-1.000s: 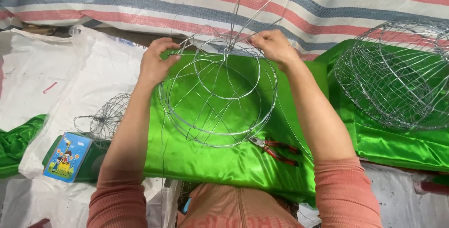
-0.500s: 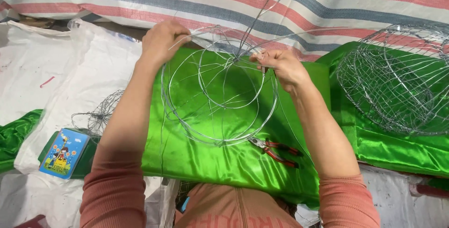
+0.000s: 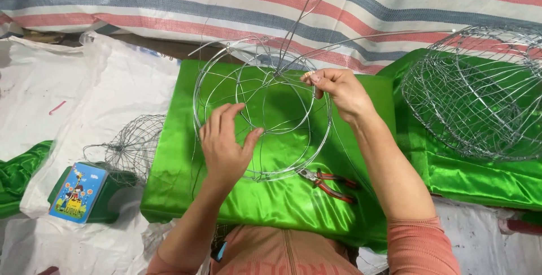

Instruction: A person assembles a spherical wire frame by twisting metal wires together and using pliers to cut the ends.

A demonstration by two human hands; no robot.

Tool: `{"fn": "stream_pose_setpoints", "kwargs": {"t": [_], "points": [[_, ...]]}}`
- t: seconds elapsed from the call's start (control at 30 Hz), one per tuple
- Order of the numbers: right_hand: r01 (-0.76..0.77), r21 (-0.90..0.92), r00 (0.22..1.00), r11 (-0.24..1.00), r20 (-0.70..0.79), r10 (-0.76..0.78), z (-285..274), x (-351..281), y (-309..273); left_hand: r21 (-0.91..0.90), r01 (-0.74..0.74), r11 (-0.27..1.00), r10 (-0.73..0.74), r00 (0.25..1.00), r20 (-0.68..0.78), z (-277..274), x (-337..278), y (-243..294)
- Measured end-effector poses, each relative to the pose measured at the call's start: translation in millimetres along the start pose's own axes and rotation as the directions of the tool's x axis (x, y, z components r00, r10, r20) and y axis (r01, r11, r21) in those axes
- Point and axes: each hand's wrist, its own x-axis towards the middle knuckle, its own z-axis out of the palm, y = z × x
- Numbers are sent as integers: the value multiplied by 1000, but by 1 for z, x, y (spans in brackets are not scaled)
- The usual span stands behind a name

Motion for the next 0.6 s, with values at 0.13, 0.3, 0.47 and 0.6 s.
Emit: {"fn": "stream_pose_setpoints", "kwargs": {"t": [0.13,0.3,0.47,0.6], "points": [[-38,46,999,998,-11,39,9,-11,-6,-57,-10,998,14,997,82,-8,27,-2],[23,75,999,997,-29,-21,22,-47,-40,-362,-243,900,265,964,11,-16,89,-33],[102,36,991,994,-88,-99,21,-50,-14,-476,-298,827,390,915,104,-3,129,-46],[70,-10,993,998,-94,-70,22,-50,-14,-432,-250,866,336,932,134,15,127,-66]]}}
